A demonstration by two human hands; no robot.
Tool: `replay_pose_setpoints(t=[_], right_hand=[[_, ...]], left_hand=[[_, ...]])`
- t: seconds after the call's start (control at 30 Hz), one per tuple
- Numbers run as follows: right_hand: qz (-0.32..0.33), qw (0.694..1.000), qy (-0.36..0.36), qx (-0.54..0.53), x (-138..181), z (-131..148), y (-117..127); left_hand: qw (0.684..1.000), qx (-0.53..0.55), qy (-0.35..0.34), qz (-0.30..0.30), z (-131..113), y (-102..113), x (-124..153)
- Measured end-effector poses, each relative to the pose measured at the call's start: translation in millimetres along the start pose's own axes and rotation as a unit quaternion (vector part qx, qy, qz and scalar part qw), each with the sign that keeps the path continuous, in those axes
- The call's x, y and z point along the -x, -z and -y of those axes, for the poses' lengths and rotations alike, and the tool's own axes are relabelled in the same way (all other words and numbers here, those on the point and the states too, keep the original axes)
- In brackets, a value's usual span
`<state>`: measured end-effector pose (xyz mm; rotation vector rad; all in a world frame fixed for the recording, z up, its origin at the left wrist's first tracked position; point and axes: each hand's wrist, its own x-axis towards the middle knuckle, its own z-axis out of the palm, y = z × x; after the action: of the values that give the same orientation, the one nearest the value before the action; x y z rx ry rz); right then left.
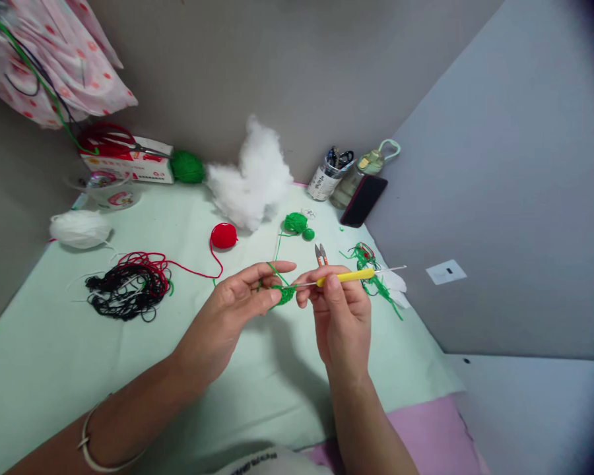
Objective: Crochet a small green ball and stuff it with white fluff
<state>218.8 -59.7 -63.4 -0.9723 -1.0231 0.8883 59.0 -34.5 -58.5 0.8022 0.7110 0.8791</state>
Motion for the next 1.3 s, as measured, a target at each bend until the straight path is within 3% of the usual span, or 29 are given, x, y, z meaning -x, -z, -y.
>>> replay_pose_setpoints(t=[0.13,0.23,0.37,0.47,0.5,0.57,0.63,0.7,0.77,0.87,0.97,1.03,1.07,1.13,1.2,1.3], right_hand=[[0.014,0.998,0.044,0.054,6,5,0],[0.036,0.978,0.136,0.157,12,6,1],[0.078,0.899,0.294,0.315,19,-4,4],[0.062,0.850,0.347,0.390,21,-13,6],[0.058,0.856,0.342,0.383,20,-13,6],[0.039,0.907,0.289,0.305,18,-10,6],[0.006,0.960,0.206,0.189,13,-4,4],[0.000,0.983,0.142,0.114,8,0,1],[0.025,0.985,0.131,0.109,6,0,-2],[0.045,0.971,0.175,0.158,7,-5,-5],[0.042,0.928,0.254,0.268,12,-8,-4],[0.053,0.891,0.302,0.336,13,-8,-1],[0.054,0.887,0.308,0.339,13,-7,0],[0.031,0.925,0.266,0.271,10,-4,2],[-0.007,0.973,0.178,0.149,6,-2,2],[-0.004,0.997,0.072,0.018,3,-1,0]], left_hand=[[1.000,-0.021,-0.024,-0.002,1,4,2],[0.996,-0.067,-0.055,-0.029,4,3,3],[0.990,-0.072,-0.090,-0.084,7,-4,5],[0.998,0.043,-0.012,-0.053,6,-7,3],[0.996,0.084,0.022,-0.036,5,-6,2],[0.989,0.137,0.061,-0.012,2,-4,-1],[0.988,0.147,0.049,-0.001,0,-2,-3],[0.992,0.127,0.028,0.009,0,-1,-4],[0.995,0.099,0.015,0.016,1,-2,-3],[0.997,0.077,-0.007,0.005,4,-5,-1],[0.996,0.089,-0.007,-0.025,6,-6,-1],[0.992,0.122,0.027,-0.028,7,-5,-3],[0.989,0.140,0.048,-0.022,6,-4,-4],[0.982,0.170,0.075,-0.008,5,-1,-5],[0.982,0.177,0.067,-0.003,2,1,-7],[0.990,0.139,0.032,0.010,0,1,-5]])
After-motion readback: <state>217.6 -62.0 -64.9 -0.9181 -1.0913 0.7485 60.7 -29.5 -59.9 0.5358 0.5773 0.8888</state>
